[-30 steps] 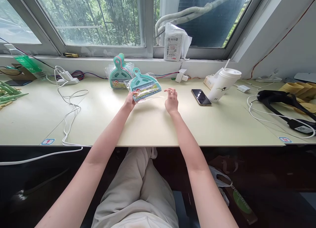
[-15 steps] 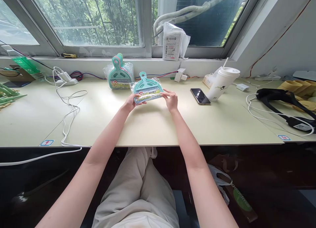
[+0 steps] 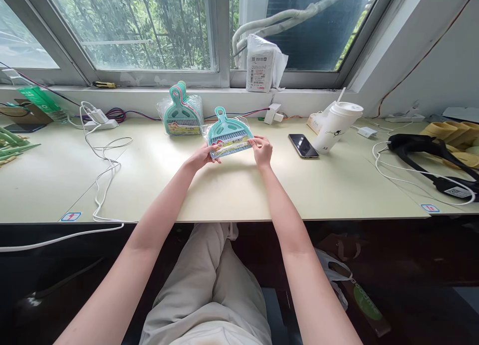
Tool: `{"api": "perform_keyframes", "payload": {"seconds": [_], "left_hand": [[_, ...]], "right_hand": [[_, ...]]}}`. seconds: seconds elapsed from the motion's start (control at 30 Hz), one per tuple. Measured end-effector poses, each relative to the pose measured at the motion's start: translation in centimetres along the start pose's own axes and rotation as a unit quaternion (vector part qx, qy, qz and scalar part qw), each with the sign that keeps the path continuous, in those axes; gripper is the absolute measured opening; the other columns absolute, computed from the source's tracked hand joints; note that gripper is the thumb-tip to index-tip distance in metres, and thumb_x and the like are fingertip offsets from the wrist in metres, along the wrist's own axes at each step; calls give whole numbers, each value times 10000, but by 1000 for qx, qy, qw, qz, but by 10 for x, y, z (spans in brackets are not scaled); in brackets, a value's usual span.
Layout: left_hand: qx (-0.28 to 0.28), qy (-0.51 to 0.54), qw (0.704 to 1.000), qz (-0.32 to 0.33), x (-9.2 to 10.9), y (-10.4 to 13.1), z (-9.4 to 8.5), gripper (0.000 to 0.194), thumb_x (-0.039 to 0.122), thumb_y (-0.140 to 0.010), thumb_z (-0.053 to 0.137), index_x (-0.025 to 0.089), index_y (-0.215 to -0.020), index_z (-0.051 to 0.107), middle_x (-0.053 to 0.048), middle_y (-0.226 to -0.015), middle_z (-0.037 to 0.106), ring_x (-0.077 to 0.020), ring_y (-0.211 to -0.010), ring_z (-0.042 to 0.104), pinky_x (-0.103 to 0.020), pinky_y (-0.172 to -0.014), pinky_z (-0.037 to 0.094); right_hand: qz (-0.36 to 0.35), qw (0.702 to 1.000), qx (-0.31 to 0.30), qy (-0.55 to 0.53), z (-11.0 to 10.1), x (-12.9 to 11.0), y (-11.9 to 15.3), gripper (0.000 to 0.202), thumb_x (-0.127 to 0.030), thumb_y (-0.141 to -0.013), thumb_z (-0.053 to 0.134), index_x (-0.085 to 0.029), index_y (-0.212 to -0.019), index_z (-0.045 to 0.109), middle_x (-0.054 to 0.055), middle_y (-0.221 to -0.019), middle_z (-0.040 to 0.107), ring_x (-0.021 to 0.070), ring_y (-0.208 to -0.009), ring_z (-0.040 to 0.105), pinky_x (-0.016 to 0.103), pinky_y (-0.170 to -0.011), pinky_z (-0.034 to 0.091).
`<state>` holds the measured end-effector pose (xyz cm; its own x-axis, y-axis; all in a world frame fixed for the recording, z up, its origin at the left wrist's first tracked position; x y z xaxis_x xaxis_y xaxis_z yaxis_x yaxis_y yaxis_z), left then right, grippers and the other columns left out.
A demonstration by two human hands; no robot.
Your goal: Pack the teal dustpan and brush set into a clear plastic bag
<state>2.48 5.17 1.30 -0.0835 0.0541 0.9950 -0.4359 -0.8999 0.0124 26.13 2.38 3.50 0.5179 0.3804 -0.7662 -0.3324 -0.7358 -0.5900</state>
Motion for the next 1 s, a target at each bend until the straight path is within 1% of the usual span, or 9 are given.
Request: {"api": "perform_keyframes", "payload": {"seconds": [0.13,0.33,0.5,0.63,0.73,0.8,0.9,0.97,1.0], "left_hand": [[-23,-17,999,14,1,0,3,307,317,-854,553,200,-1089,394,-15,-934,623,-112,-564,671,-205,-441,445],[-42,-35,998,19,4,3,7,311,334,-849,564,199,-1064,385,-8,-896,622,-111,-550,663,-216,-451,439],[-47,-51,997,21,5,5,8,352,351,-852,567,207,-1117,386,-13,-900,632,-118,-551,665,-229,-461,439],[-53,-59,997,11,4,6,7,366,363,-857,573,213,-1137,391,-21,-930,631,-116,-569,669,-226,-469,444],[-49,-71,996,7,4,6,6,373,366,-869,558,215,-1166,390,-33,-963,630,-109,-577,666,-218,-469,445],[-42,-83,996,4,4,7,5,392,367,-874,551,217,-1193,381,-37,-976,630,-108,-580,666,-207,-462,441],[-45,-89,995,-1,4,8,4,427,365,-865,560,217,-1219,372,-45,-991,632,-112,-567,661,-200,-444,434],[-47,-83,995,-4,2,7,4,450,366,-853,573,218,-1227,371,-53,-1014,637,-110,-550,653,-203,-436,436],[-44,-79,996,-5,1,6,3,466,370,-847,581,218,-1233,370,-57,-1022,640,-108,-543,648,-204,-433,438]], "right_hand": [[-9,1000,23,2,-2,0,0,244,-397,-856,637,-196,-898,769,99,-1056,687,211,-986,639,326,-786,540],[-9,999,25,-20,-4,2,-1,204,-370,-833,669,-213,-909,776,84,-1042,661,193,-941,621,324,-785,552],[-24,999,30,-22,-4,0,0,159,-318,-834,670,-223,-905,776,77,-1032,642,183,-919,612,327,-807,546],[-10,999,22,-23,-3,2,0,181,-287,-815,677,-227,-963,761,71,-1082,623,150,-822,607,301,-758,559],[38,998,5,-49,-1,6,0,356,-255,-787,690,-273,-1142,683,58,-1193,609,120,-770,605,270,-714,570],[106,988,-32,-106,4,13,0,428,-237,-782,686,-286,-1203,628,46,-1180,636,117,-777,623,255,-702,579],[232,940,-132,-215,18,22,7,226,-222,-826,633,-202,-1048,668,44,-976,707,124,-764,660,258,-707,597],[283,908,-169,-260,23,25,11,112,-207,-854,599,-162,-920,678,40,-847,718,128,-733,676,261,-696,607],[294,899,-173,-273,24,25,13,99,-199,-861,591,-156,-888,676,35,-810,720,128,-718,680,261,-687,611]]}}
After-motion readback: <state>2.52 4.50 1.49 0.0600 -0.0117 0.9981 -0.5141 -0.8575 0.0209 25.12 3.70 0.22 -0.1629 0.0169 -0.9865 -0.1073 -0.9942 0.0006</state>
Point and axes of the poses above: each hand's wrist, its own y-axis away from the middle knuckle, its own z-axis out of the palm, x = y × z, the point moved 6 cm from there along -y, towards the middle knuckle
